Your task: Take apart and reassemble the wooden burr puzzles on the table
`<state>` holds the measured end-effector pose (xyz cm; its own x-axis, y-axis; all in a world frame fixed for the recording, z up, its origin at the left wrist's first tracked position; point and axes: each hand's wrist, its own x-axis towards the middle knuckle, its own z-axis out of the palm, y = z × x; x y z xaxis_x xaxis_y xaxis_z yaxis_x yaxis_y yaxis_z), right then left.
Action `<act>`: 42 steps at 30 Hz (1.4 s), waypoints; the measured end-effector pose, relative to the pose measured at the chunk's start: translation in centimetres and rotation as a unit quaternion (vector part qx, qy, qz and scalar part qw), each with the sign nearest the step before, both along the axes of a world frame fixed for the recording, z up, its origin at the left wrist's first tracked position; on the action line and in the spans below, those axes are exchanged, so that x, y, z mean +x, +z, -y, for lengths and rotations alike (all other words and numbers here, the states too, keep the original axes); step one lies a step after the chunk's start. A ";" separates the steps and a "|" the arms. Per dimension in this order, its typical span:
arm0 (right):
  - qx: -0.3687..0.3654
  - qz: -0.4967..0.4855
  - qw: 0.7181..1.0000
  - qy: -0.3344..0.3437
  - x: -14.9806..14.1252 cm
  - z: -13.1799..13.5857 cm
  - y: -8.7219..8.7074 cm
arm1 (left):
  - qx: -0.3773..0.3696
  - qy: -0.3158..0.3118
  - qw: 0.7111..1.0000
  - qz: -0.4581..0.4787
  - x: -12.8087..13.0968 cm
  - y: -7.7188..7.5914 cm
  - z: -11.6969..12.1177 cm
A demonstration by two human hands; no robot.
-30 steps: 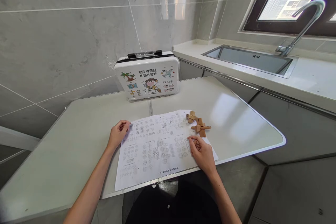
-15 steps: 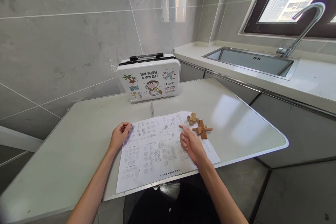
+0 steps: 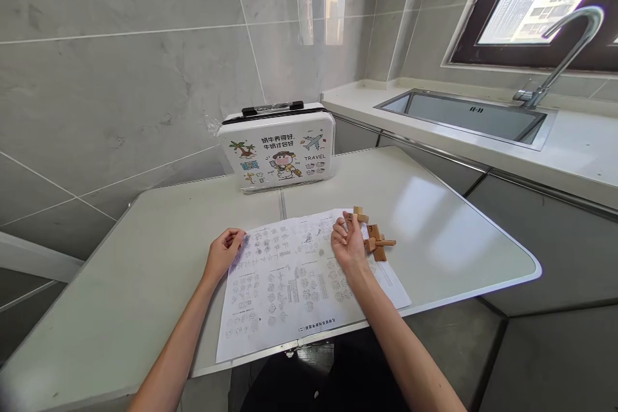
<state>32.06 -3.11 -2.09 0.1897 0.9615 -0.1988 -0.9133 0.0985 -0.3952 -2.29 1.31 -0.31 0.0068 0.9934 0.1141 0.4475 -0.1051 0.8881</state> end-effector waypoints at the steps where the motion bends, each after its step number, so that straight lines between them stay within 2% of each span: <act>1: 0.002 0.013 1.000 0.000 -0.3 -0.2 -0.1 | -0.001 -0.001 1.000 0.002 0.0 0.0 0.0; 6: 0.024 0.121 0.991 0.056 -3.1 -1.0 0.6 | 0.001 -0.009 1.000 0.018 0.1 0.5 0.1; 10: 0.057 0.250 0.956 0.144 -5.7 -1.6 1.7 | 0.018 -0.019 0.999 0.037 2.0 1.1 0.5; 13: 0.083 0.349 0.917 0.176 -7.0 -1.9 1.8 | 0.011 -0.076 0.995 0.063 5.0 1.3 0.6; 17: 0.101 0.457 0.869 0.160 -7.7 -1.7 1.1 | -0.009 -0.178 0.975 0.135 8.8 1.4 0.0; 20: 0.110 0.506 0.843 0.145 -7.6 -1.4 0.8 | -0.037 -0.244 0.951 0.187 10.3 1.1 -0.7; 22: 0.115 0.522 0.833 0.141 -7.4 -1.2 0.9 | -0.053 -0.266 0.938 0.215 10.7 0.8 -1.0; 26: 0.126 0.515 0.833 0.157 -7.0 -1.4 1.3 | -0.067 -0.262 0.927 0.258 10.6 0.2 -1.2; 34: 0.097 0.443 0.872 0.184 -6.2 -2.3 1.2 | -0.079 -0.263 0.919 0.285 10.3 0.8 -0.9; 42: 0.092 0.432 0.876 0.193 -6.3 -2.4 0.6 | -0.087 -0.267 0.917 0.282 10.9 0.0 -0.7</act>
